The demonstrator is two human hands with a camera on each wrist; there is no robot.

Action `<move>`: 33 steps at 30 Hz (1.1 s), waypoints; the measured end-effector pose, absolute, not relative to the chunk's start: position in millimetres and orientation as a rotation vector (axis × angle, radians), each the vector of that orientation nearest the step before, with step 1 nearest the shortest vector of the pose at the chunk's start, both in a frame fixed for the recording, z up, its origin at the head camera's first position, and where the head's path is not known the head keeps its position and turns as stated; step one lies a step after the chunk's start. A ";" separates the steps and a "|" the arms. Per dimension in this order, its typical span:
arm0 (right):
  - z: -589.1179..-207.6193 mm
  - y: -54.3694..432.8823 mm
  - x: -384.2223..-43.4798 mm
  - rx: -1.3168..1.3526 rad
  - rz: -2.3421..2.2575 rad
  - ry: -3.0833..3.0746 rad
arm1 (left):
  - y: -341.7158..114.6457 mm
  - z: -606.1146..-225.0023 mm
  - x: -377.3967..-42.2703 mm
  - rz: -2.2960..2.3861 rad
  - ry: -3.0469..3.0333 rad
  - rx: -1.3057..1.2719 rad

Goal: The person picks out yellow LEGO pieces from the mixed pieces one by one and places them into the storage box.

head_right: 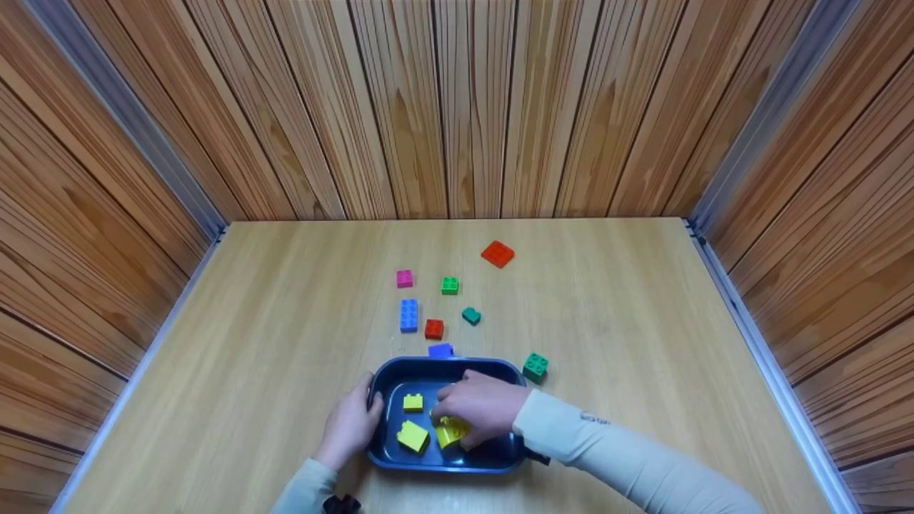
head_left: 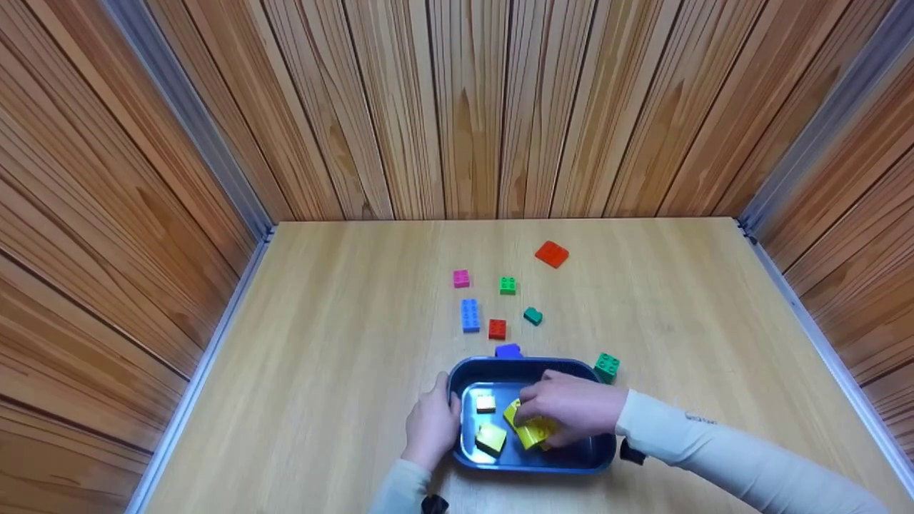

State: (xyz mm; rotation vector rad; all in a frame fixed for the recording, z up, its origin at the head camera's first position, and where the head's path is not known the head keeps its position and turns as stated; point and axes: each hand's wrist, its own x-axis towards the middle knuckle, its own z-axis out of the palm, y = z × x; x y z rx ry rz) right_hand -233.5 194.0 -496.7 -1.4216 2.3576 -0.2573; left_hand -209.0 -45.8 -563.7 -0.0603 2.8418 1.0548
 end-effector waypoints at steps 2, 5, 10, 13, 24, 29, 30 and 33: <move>-498.7 193.2 -231.9 -1.422 -0.265 2.338 | -45.7 -563.4 -209.0 1.055 2.835 -0.064; -501.2 191.5 -229.3 -1.423 -0.253 2.324 | -45.8 -563.1 -209.1 1.054 2.835 -0.063; -506.3 188.9 -225.6 -1.407 -0.219 2.325 | -46.4 -563.2 -208.5 1.055 2.845 -0.059; -510.7 188.0 -224.4 -1.399 -0.219 2.324 | -46.4 -563.2 -208.0 1.061 2.847 -0.058; -523.5 183.3 -219.4 -1.459 -0.100 2.351 | -44.7 -562.2 -207.6 1.099 2.778 -0.124; -525.1 179.9 -220.3 -1.434 -0.111 2.350 | -44.7 -562.3 -207.2 1.104 2.767 -0.135; -525.4 179.2 -220.5 -1.430 -0.110 2.349 | -44.7 -562.2 -207.1 1.103 2.769 -0.134; -526.8 176.8 -220.5 -1.431 -0.108 2.353 | -44.8 -562.4 -207.5 1.101 2.780 -0.125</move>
